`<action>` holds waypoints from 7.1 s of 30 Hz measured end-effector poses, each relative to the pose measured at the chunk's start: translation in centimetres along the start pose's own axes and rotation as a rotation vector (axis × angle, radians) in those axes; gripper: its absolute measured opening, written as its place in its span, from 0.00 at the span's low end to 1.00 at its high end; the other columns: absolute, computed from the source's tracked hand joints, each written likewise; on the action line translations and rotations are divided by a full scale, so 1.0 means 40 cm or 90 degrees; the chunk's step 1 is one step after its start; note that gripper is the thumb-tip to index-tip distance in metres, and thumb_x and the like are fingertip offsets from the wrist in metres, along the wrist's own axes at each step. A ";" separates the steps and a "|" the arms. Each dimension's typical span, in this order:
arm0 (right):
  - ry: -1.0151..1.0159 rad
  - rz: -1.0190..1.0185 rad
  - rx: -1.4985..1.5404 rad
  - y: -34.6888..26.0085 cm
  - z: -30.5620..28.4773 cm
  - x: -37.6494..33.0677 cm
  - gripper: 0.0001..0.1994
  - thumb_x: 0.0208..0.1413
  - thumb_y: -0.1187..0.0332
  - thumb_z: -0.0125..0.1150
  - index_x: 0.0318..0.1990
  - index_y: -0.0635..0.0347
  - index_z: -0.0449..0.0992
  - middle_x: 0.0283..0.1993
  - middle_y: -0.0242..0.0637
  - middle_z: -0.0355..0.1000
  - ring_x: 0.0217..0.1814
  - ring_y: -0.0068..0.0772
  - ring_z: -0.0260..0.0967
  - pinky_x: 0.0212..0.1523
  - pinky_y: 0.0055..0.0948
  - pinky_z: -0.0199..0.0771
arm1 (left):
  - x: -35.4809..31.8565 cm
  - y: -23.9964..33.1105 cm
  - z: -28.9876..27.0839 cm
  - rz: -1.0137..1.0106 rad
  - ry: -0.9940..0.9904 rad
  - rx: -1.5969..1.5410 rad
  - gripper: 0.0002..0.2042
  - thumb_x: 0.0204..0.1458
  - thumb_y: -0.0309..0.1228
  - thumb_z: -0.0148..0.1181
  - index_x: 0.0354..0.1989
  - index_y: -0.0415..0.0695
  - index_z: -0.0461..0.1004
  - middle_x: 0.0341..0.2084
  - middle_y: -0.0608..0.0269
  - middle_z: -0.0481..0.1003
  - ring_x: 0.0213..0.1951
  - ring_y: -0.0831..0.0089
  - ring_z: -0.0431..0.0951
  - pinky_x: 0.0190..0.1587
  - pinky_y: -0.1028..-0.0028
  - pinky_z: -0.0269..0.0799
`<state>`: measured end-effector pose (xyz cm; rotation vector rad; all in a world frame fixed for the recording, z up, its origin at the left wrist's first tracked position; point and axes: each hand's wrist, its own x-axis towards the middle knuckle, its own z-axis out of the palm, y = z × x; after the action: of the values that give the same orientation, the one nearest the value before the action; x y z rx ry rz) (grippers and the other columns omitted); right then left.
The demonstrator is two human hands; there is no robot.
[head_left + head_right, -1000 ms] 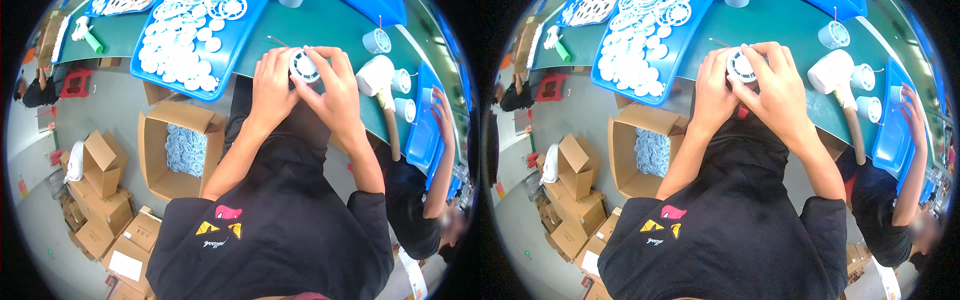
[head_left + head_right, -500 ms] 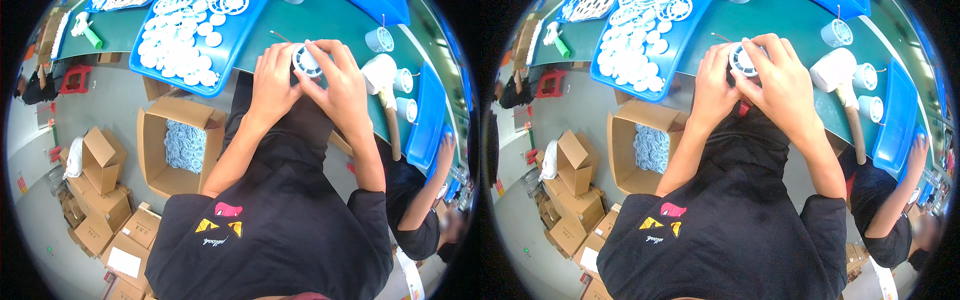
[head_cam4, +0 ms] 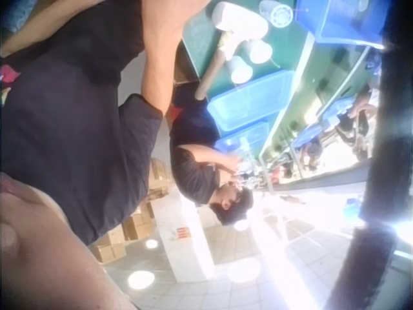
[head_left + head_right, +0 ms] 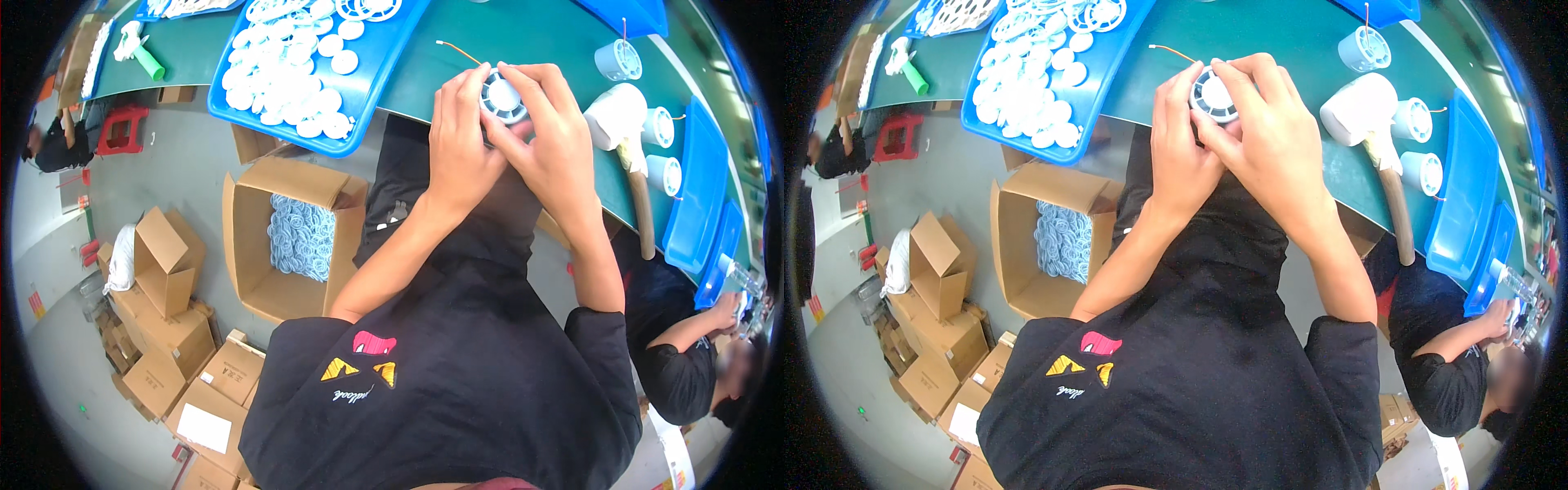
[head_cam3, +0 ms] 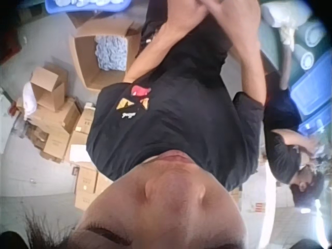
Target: Assembling white plastic electronic components by attaching wires and using a rubber mallet at a factory workbench.
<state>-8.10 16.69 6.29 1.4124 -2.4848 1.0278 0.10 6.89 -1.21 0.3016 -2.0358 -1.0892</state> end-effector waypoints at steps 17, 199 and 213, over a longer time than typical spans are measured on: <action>0.076 0.311 -0.332 0.173 -0.153 -0.206 0.33 0.58 0.66 0.74 0.70 0.58 0.68 0.59 0.52 0.75 0.60 0.56 0.74 0.63 0.48 0.71 | 0.128 -0.064 -0.059 -0.082 -0.268 -0.140 0.34 0.54 0.28 0.76 0.68 0.35 0.66 0.59 0.51 0.73 0.62 0.64 0.76 0.66 0.66 0.71; -0.167 -0.252 -0.069 -0.160 0.353 0.259 0.09 0.49 0.75 0.66 0.40 0.64 0.80 0.46 0.44 0.73 0.46 0.44 0.79 0.42 0.39 0.85 | 0.136 -0.113 -0.072 0.028 -0.179 0.037 0.36 0.40 0.38 0.78 0.60 0.46 0.70 0.55 0.50 0.70 0.56 0.49 0.70 0.61 0.52 0.66; 0.077 0.109 0.266 -0.056 0.060 0.181 0.07 0.64 0.76 0.61 0.47 0.67 0.78 0.44 0.47 0.76 0.42 0.49 0.77 0.45 0.38 0.78 | 0.147 -0.107 -0.096 0.035 -0.209 0.059 0.34 0.42 0.30 0.78 0.59 0.38 0.68 0.52 0.45 0.71 0.54 0.45 0.72 0.57 0.54 0.68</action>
<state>-9.84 9.25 8.48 1.1906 -2.4297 1.6934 -1.58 -1.07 -0.21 0.1164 -2.3741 -1.0668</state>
